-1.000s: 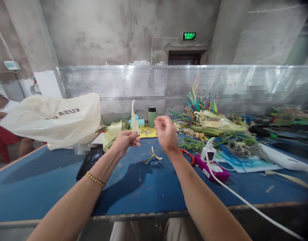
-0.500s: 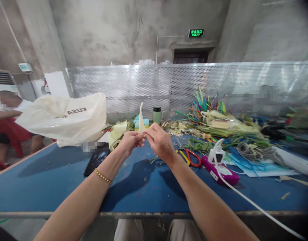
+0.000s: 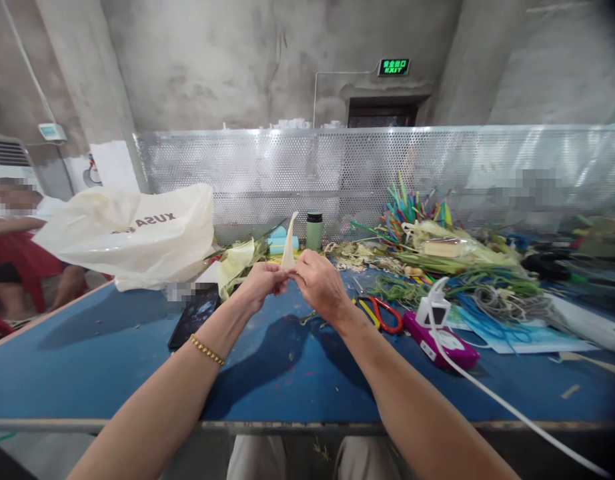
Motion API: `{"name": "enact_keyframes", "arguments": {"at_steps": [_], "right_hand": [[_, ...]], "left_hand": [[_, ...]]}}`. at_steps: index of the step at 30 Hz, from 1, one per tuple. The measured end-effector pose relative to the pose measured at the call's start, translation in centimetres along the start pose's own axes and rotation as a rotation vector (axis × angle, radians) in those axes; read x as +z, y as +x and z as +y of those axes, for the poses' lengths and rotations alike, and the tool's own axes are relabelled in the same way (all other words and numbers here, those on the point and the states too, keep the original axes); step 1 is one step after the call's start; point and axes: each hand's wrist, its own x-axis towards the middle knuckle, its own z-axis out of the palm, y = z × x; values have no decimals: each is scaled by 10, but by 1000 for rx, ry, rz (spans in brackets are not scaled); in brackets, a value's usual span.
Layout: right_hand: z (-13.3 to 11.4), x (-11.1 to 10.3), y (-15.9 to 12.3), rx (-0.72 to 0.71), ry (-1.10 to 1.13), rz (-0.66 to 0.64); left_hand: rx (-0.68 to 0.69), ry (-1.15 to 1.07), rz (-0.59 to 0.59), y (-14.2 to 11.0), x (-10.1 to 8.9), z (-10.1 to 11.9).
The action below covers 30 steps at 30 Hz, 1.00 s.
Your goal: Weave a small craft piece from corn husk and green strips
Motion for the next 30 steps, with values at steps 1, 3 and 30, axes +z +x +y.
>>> {"name": "enact_keyframes", "arguments": {"at_steps": [1,3,30], "right_hand": [[0,0,0,0,-12,-8],[1,0,0,-1,-45,-25],[7,5,-1,92,89,-82]], "left_hand": [[-4,6,-1,0,0,0],[-8,4,1,0,0,0],[-1,-182,35,-1,7,-2]]}}
